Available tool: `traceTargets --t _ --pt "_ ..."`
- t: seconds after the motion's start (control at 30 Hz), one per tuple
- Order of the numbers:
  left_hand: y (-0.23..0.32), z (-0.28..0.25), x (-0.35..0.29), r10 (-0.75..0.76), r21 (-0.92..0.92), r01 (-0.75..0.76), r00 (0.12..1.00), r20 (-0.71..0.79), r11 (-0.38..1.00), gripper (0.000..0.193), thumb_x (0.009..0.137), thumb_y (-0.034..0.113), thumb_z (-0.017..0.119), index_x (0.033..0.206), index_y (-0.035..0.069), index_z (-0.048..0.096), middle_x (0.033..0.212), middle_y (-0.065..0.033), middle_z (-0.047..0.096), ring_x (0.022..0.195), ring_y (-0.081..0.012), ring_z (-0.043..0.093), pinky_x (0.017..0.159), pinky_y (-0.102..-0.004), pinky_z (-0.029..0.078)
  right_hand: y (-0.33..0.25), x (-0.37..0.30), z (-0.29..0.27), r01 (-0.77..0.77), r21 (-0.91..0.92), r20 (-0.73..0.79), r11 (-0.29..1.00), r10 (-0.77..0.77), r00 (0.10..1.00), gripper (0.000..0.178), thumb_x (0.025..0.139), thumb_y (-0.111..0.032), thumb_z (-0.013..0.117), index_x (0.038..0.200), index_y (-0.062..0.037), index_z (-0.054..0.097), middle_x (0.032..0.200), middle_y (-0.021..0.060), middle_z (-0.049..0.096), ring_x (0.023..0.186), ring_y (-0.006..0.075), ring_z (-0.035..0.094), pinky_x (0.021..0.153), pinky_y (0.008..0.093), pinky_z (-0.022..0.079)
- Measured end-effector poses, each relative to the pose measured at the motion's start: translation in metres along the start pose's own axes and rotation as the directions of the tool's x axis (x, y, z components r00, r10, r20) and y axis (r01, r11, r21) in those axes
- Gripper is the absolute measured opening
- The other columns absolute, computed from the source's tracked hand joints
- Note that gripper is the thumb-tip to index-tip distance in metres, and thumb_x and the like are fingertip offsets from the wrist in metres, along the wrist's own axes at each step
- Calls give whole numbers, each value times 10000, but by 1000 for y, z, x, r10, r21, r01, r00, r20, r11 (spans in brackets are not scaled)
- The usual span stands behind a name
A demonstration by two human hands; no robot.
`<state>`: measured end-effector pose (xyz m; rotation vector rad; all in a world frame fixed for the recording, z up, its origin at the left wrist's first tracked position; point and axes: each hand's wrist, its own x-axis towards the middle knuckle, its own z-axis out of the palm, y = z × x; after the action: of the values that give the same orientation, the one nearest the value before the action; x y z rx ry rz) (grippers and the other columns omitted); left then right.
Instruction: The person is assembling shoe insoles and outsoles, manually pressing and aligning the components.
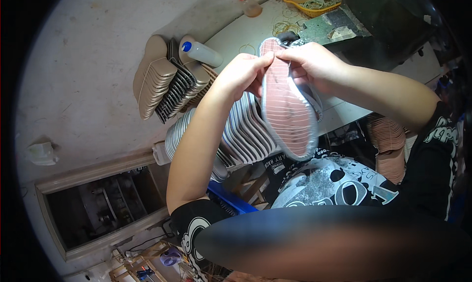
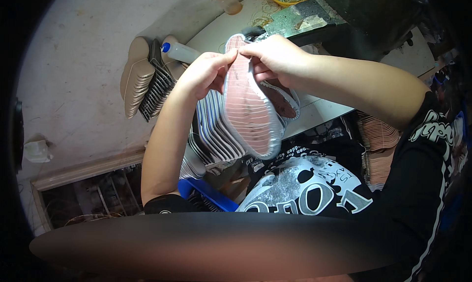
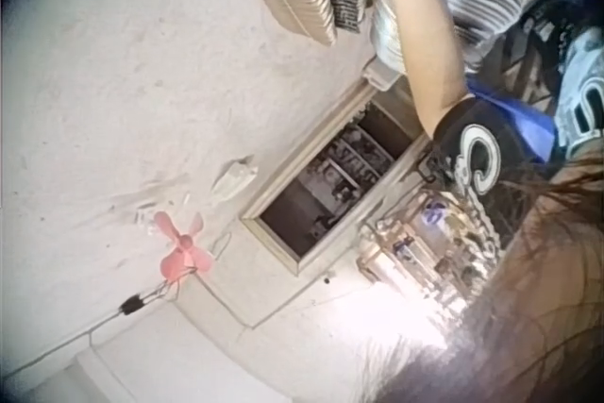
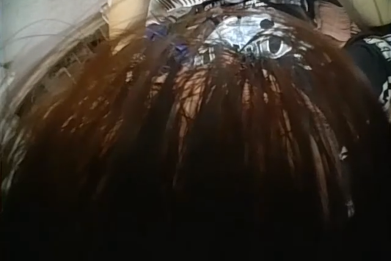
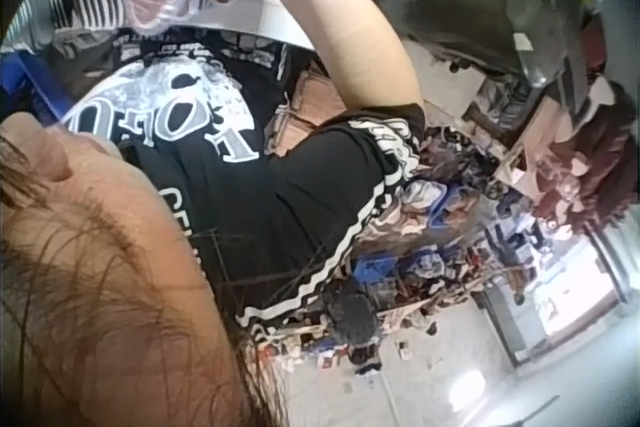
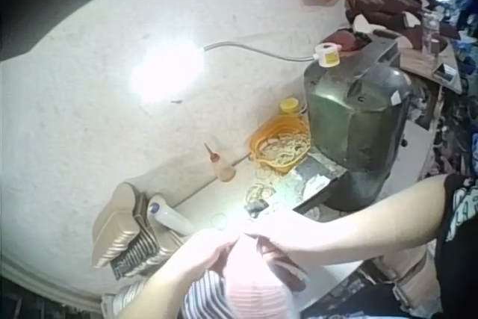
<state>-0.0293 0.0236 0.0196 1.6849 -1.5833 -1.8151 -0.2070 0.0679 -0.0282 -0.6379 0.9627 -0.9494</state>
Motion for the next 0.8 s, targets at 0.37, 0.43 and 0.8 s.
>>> traceTargets --t 0.37,0.43,0.8 --pt "5 -10 28 26 123 -30 999 33 992 532 881 485 594 610 28 591 397 -50 484 317 -91 438 322 -213 305 -4 -54 -42 -8 -177 306 984 63 950 350 882 -216 656 1100 54 611 968 68 673 839 81 624 767 230 500" --pt "5 -17 26 69 221 -66 998 -3 973 583 831 562 619 555 52 564 353 -17 408 305 -80 365 340 -221 270 -1 -51 -37 6 -123 288 992 30 957 343 890 -212 645 1101 56 611 968 70 673 837 82 625 767 228 500" --pt "-21 -7 25 315 -85 -348 910 -269 934 375 917 378 590 707 68 591 589 -20 556 451 -87 472 442 -213 367 30 -37 2 86 -62 254 994 -67 965 235 900 -155 636 1011 52 635 895 53 669 758 72 606 697 243 497"
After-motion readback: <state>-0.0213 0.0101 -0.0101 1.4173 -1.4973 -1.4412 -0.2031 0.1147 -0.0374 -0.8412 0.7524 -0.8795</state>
